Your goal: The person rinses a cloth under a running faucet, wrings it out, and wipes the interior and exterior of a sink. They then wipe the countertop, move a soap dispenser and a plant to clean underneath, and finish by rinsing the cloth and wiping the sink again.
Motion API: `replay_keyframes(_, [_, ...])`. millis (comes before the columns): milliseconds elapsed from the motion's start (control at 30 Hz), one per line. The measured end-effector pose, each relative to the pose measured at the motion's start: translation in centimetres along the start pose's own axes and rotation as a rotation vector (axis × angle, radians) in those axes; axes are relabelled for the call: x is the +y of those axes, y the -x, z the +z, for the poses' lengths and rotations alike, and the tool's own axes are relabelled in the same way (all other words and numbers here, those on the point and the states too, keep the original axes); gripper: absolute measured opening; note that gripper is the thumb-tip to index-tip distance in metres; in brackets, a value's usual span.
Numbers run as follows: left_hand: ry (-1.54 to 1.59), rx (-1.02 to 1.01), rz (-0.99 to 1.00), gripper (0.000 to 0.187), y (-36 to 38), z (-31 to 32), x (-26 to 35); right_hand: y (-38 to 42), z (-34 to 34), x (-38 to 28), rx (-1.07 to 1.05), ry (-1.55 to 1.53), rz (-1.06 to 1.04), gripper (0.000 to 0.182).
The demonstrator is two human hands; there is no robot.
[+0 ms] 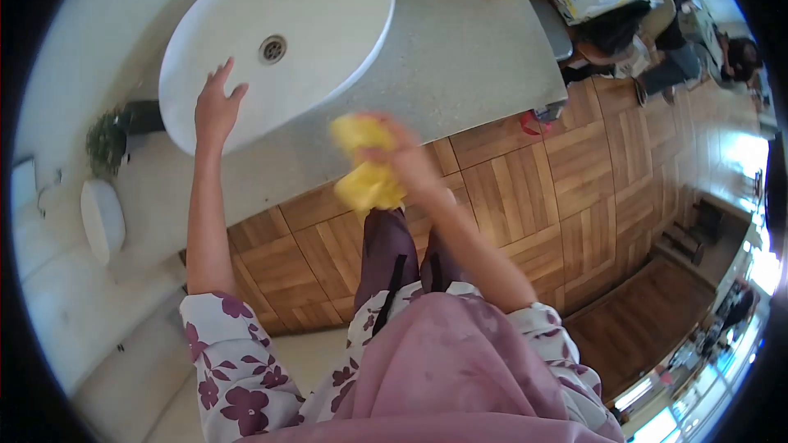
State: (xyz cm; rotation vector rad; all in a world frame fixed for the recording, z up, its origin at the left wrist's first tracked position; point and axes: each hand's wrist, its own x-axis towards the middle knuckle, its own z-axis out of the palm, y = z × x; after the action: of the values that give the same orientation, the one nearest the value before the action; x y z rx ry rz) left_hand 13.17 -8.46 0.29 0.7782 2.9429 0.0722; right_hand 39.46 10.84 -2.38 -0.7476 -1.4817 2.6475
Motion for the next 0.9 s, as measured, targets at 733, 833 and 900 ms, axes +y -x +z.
replay_keyframes(733, [1.742, -0.140, -0.022, 0.091, 17.9, -3.4, 20.4, 3.6, 4.7, -6.0, 0.182, 0.118, -0.499, 0.053])
replay_keyframes(833, [1.865, -0.142, -0.177, 0.099, 17.7, -2.9, 18.0, 3.8, 7.5, -3.9, 0.140, 0.056, -0.546, 0.049])
replay_keyframes(900, [1.877, -0.094, -0.150, 0.087, 18.0, -2.5, 15.8, 3.6, 8.5, -3.1, 0.027, 0.137, -0.570, 0.048])
